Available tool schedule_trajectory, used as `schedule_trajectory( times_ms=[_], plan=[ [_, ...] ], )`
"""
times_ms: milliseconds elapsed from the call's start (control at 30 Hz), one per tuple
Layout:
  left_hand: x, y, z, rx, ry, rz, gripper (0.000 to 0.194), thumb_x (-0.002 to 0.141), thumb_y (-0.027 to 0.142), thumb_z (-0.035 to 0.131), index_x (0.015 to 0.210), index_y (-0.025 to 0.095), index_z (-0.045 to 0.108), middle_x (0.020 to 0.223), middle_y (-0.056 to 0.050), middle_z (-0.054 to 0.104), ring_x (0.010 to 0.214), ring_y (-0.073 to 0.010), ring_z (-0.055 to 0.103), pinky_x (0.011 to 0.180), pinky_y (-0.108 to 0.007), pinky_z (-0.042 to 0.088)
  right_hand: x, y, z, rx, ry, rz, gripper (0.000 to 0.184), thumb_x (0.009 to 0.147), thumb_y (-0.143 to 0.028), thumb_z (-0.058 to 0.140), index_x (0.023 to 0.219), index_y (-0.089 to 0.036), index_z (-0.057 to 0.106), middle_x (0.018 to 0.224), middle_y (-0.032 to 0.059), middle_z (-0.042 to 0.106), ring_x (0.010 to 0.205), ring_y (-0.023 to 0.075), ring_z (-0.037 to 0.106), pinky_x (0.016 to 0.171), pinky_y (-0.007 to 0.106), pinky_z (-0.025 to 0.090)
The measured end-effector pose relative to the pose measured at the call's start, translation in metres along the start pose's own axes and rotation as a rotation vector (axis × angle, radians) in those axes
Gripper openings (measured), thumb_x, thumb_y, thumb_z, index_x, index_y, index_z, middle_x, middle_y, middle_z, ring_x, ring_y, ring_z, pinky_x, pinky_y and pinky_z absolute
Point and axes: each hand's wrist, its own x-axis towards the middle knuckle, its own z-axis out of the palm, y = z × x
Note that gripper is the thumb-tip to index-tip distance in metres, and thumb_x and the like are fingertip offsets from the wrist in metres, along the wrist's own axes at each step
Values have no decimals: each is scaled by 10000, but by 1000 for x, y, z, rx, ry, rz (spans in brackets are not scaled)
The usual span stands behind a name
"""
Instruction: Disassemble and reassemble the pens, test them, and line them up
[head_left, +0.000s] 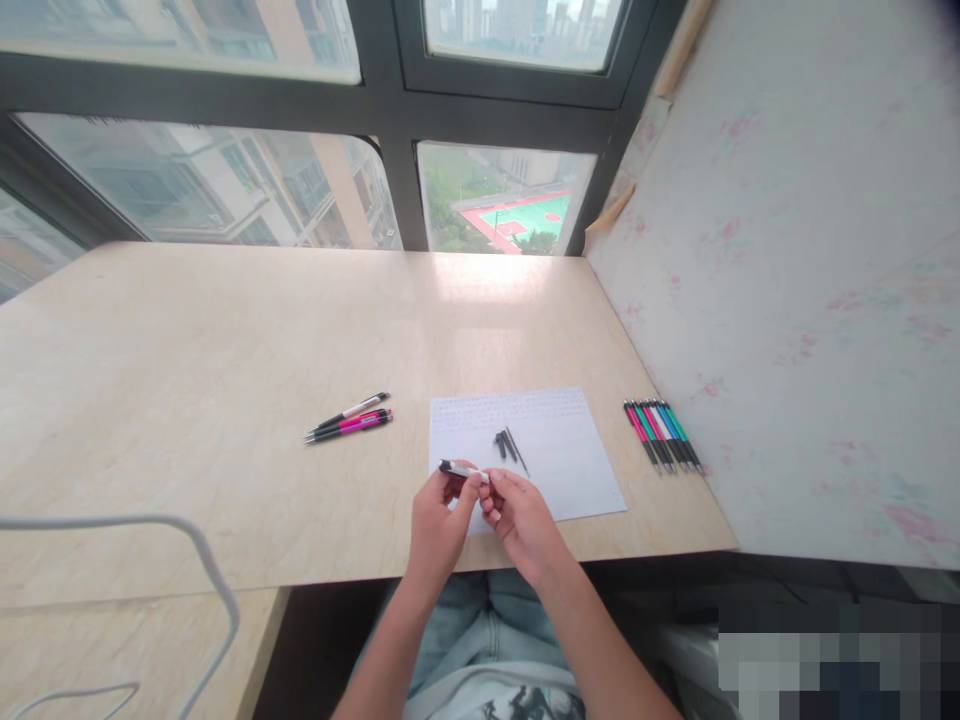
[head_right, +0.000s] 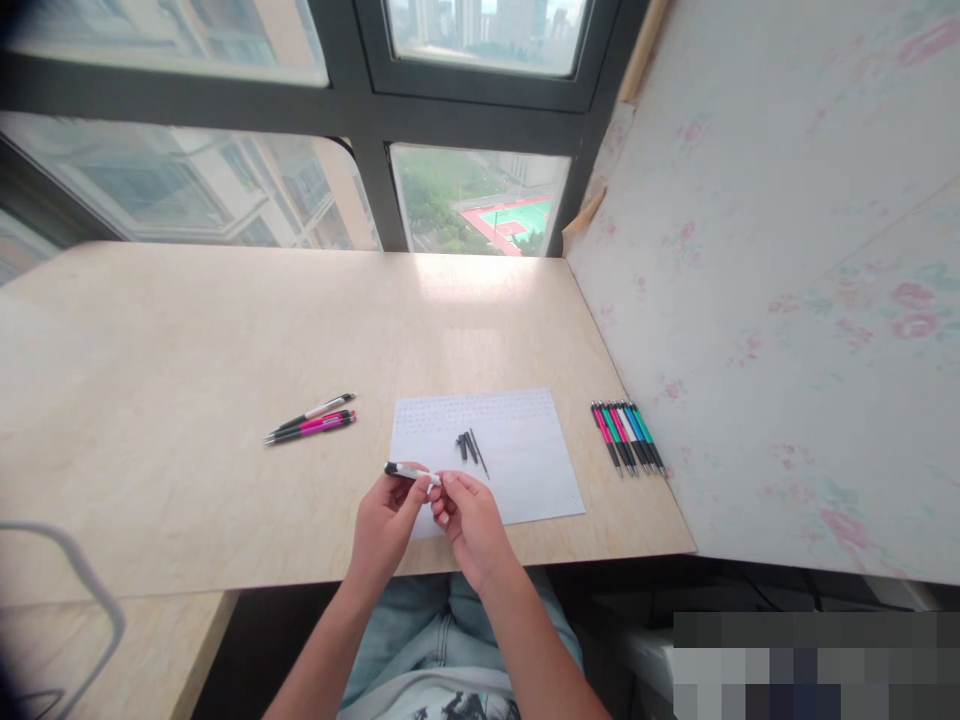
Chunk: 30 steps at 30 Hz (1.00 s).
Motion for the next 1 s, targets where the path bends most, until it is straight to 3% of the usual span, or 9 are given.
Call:
schedule_trajectory(
  times_ms=[333, 600, 800, 1000],
  plan=[
    [-2, -4, 5, -86, 28, -102, 201, 767, 332, 753, 882, 173, 708, 756, -40, 705, 691, -176, 642, 673, -274, 488, 0, -2, -9, -165, 54, -91, 253, 733, -378, 774, 875, -172, 730, 765, 29, 670, 643, 111, 563, 576, 228, 449],
    [1, -28, -2, -195, -24, -118, 245, 790, 366, 735, 917, 162, 686, 688, -23, 654, 652, -143, 571, 644, -251, 434, 16, -42, -55, -953, 329, -520, 192, 827, -318, 627, 917, -183, 729, 867, 74, 734, 795, 213, 674, 730, 342, 530],
    [1, -28, -4, -212, -52, -97, 237, 810, 360, 718, 930, 161, 678, 697, -27, 652, 661, -147, 572, 648, -259, 434, 35, -50, -62, -1428, 261, -743, 187, 873, -216, 547, 879, -197, 733, 887, 75, 716, 797, 206, 646, 769, 351, 507],
    [1, -30, -5, -207, -56, -100, 254, 803, 366, 723, 938, 156, 676, 712, -28, 660, 673, -149, 581, 661, -260, 434, 41, -46, -61, -1535, 262, -759, 194, 861, -187, 557, 918, -197, 742, 879, 72, 705, 869, 226, 624, 801, 355, 486]
  ],
)
